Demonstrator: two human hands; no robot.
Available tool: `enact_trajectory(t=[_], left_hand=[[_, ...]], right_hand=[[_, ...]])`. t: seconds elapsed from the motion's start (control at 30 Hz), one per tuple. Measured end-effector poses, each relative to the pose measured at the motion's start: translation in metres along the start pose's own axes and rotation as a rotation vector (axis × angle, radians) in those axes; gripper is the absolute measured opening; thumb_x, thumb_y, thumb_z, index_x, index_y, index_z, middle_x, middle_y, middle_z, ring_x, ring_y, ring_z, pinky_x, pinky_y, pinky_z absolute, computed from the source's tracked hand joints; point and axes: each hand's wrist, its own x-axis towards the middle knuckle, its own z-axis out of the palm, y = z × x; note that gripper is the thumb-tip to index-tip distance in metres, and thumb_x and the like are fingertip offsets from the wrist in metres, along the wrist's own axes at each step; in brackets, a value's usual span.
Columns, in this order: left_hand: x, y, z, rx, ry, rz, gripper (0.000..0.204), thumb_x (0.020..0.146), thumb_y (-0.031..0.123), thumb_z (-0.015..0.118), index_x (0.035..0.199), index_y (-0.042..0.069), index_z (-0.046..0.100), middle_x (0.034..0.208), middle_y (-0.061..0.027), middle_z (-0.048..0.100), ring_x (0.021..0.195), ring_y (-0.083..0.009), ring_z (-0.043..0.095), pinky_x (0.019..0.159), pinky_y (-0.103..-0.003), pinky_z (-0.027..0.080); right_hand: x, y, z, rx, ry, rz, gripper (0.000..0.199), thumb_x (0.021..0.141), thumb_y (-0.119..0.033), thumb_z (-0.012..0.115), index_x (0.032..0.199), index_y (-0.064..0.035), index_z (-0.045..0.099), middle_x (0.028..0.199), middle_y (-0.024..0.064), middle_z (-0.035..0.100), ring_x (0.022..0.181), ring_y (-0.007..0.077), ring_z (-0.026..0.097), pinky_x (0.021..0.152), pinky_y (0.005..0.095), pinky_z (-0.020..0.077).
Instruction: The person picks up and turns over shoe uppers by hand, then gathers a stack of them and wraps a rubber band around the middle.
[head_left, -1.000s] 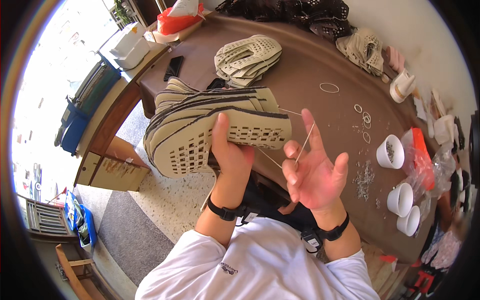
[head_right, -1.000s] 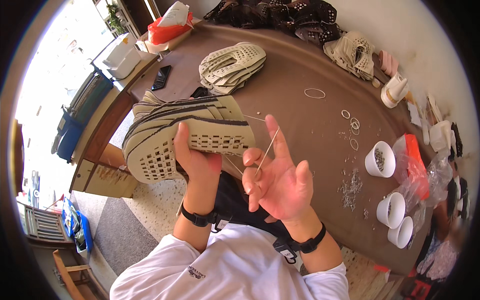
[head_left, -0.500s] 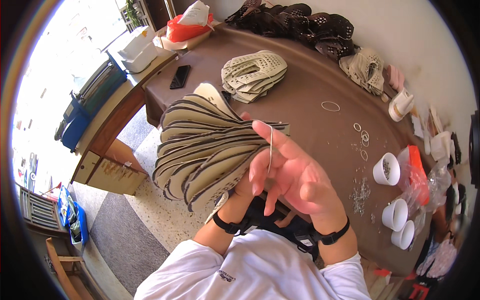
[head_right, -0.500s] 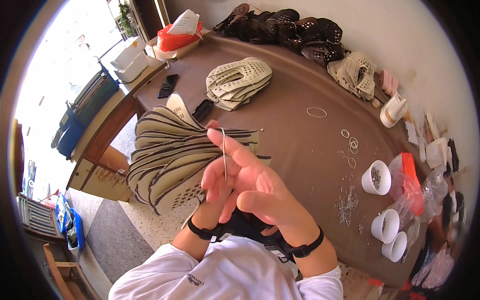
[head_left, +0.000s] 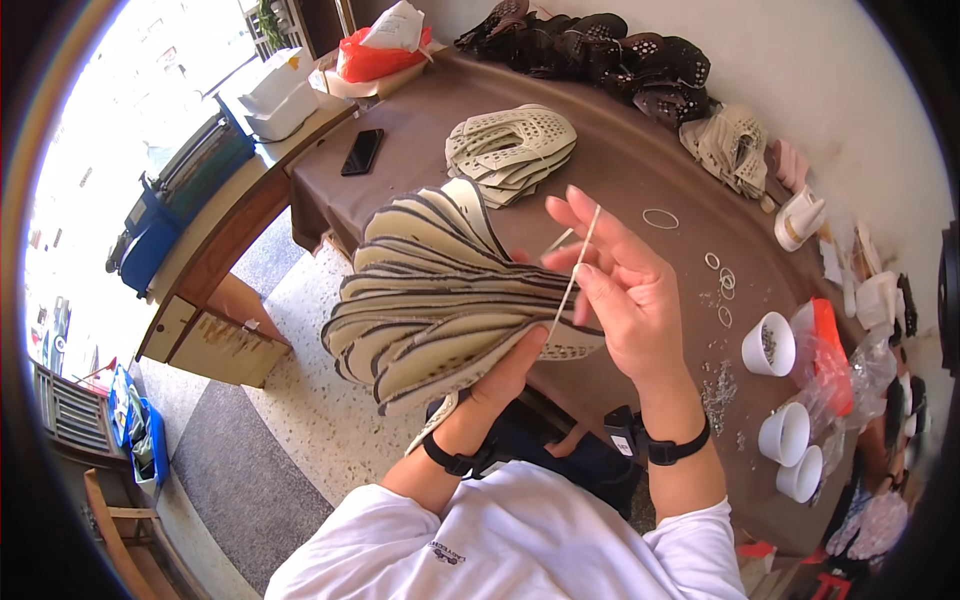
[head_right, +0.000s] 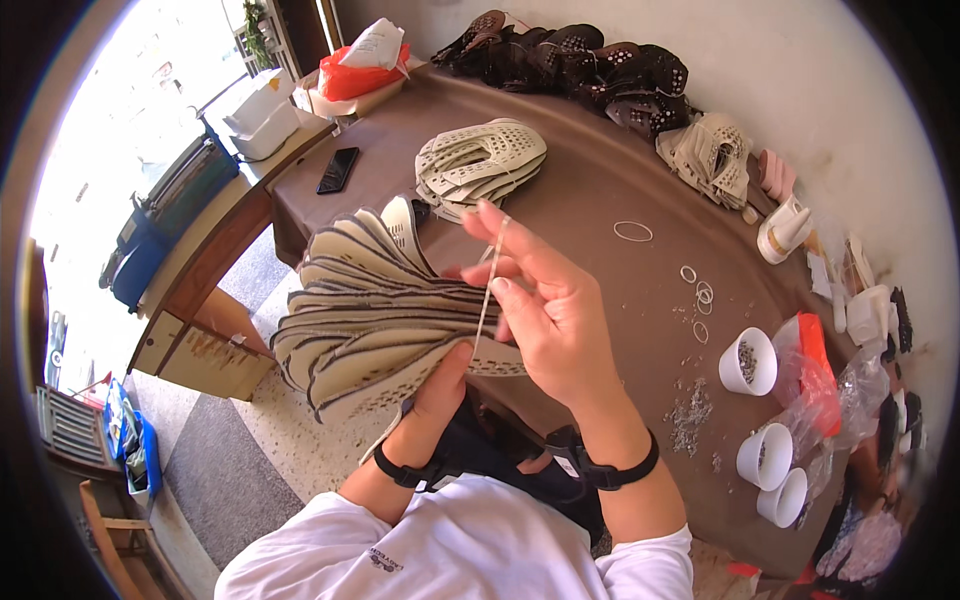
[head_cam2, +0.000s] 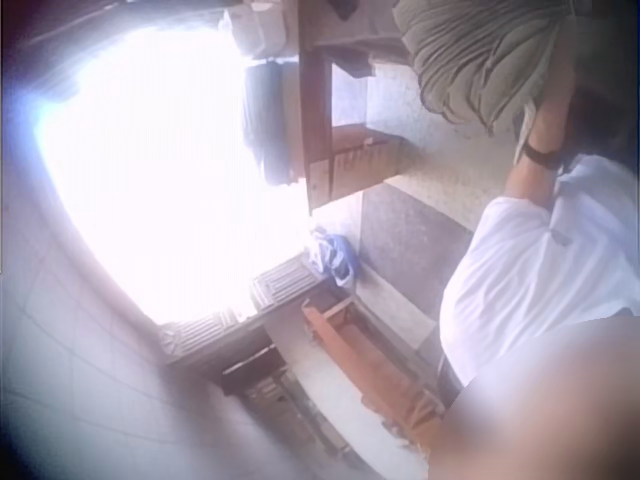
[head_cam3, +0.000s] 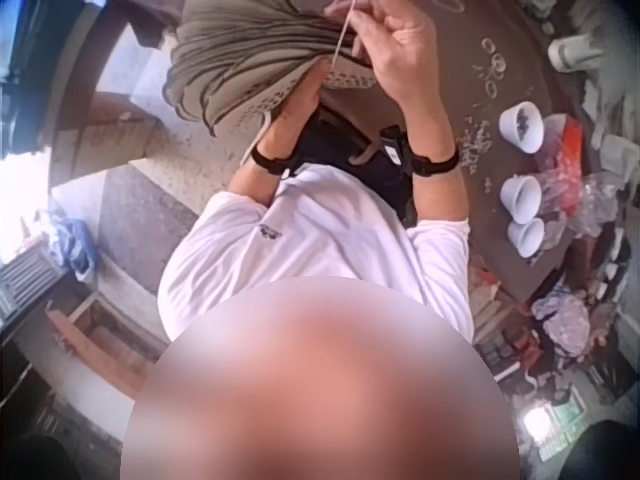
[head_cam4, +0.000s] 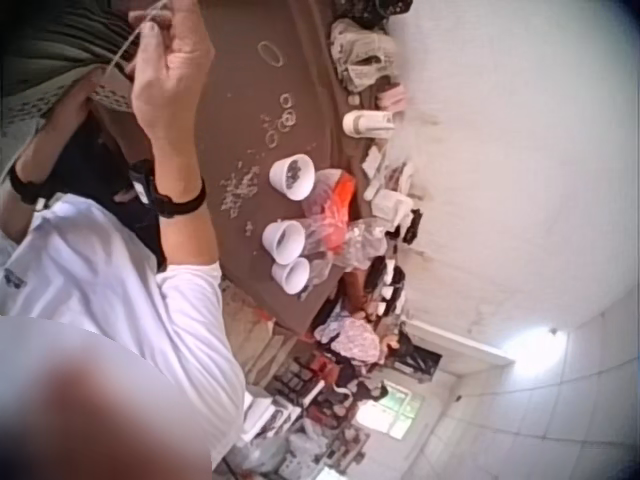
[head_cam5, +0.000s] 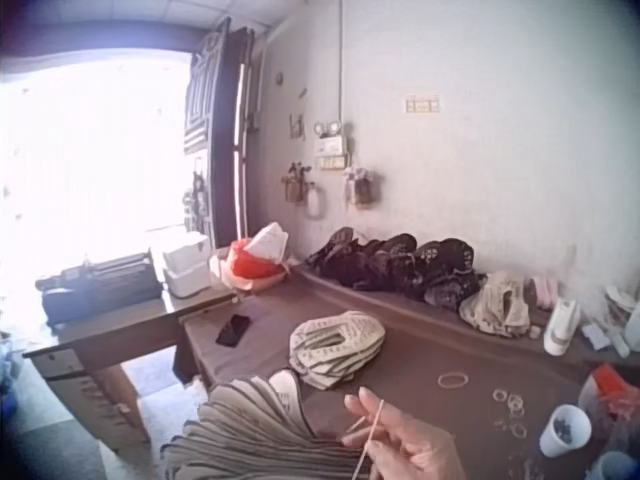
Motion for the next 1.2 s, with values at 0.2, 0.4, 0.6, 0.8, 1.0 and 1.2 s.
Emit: enact_trajectory(t=[0.2, 0.4, 0.6, 0.8, 1.0, 1.2], left_hand=[[-0.016, 0.02, 0.019, 0.319, -0.082, -0.025, 0.054, 0.09, 0.015, 0.078, 0.14, 0.009, 0.06, 0.133, -0.007, 0.066, 0.122, -0.0203, 0.061, 0.108, -0.038, 0.047], [-0.036, -0.003, 0.003, 0.299, -0.031, -0.174, 0.044, 0.091, 0.019, 0.079, 0.132, 0.01, 0.066, 0.128, -0.0061, 0.069, 0.118, -0.0203, 0.063, 0.106, -0.038, 0.049], [-0.035, 0.008, 0.009, 0.282, -0.061, -0.201, 0.043, 0.091, 0.017, 0.078, 0.131, 0.009, 0.066, 0.127, -0.006, 0.069, 0.117, -0.0207, 0.063, 0.103, -0.038, 0.05], [-0.032, 0.026, 0.014, 0.133, -0.103, -0.28, 0.046, 0.091, 0.014, 0.077, 0.134, 0.007, 0.064, 0.127, -0.0073, 0.069, 0.117, -0.0198, 0.063, 0.102, -0.038, 0.051], [-0.034, 0.044, 0.015, 0.06, -0.211, -0.371, 0.044, 0.091, 0.017, 0.075, 0.132, 0.005, 0.064, 0.121, -0.008, 0.07, 0.109, -0.0189, 0.065, 0.092, -0.036, 0.055], [-0.034, 0.052, 0.013, 0.125, -0.209, -0.475, 0.042, 0.092, 0.019, 0.075, 0.129, 0.003, 0.065, 0.12, -0.0098, 0.071, 0.104, -0.0195, 0.067, 0.088, -0.036, 0.056]], right_hand=[[-0.013, 0.022, -0.02, -0.159, 0.253, 0.018, 0.059, 0.092, 0.008, 0.07, 0.148, -0.0034, 0.056, 0.138, 0.0157, 0.066, 0.081, 0.0056, 0.066, 0.072, 0.0197, 0.0548], [-0.015, 0.029, -0.022, -0.213, 0.274, -0.018, 0.04, 0.095, -0.007, 0.076, 0.133, 0.0007, 0.064, 0.12, 0.0126, 0.073, 0.079, 0.0049, 0.064, 0.071, 0.0201, 0.0532], [-0.015, 0.033, -0.037, -0.341, 0.35, -0.032, 0.019, 0.1, -0.018, 0.074, 0.097, -0.0024, 0.065, 0.086, 0.0006, 0.068, 0.072, 0.0023, 0.055, 0.066, 0.0186, 0.0461], [-0.014, 0.023, -0.051, 0.12, 0.005, 0.125, 0.019, 0.1, -0.018, 0.068, 0.089, -0.0033, 0.062, 0.076, -0.0029, 0.058, 0.065, 0.0044, 0.051, 0.059, 0.0225, 0.0412], [-0.002, -0.002, -0.079, 0.034, -0.641, 0.496, 0.006, 0.086, -0.003, 0.059, 0.085, -0.0001, 0.064, 0.069, 0.003, 0.059, 0.054, 0.0081, 0.045, 0.052, 0.0264, 0.0393], [-0.005, -0.001, -0.049, 0.626, -0.496, 0.2, 0.038, 0.094, 0.006, 0.048, 0.127, 0.0162, 0.063, 0.124, 0.0328, 0.068, 0.09, 0.0307, 0.076, 0.068, 0.0331, 0.0644]])
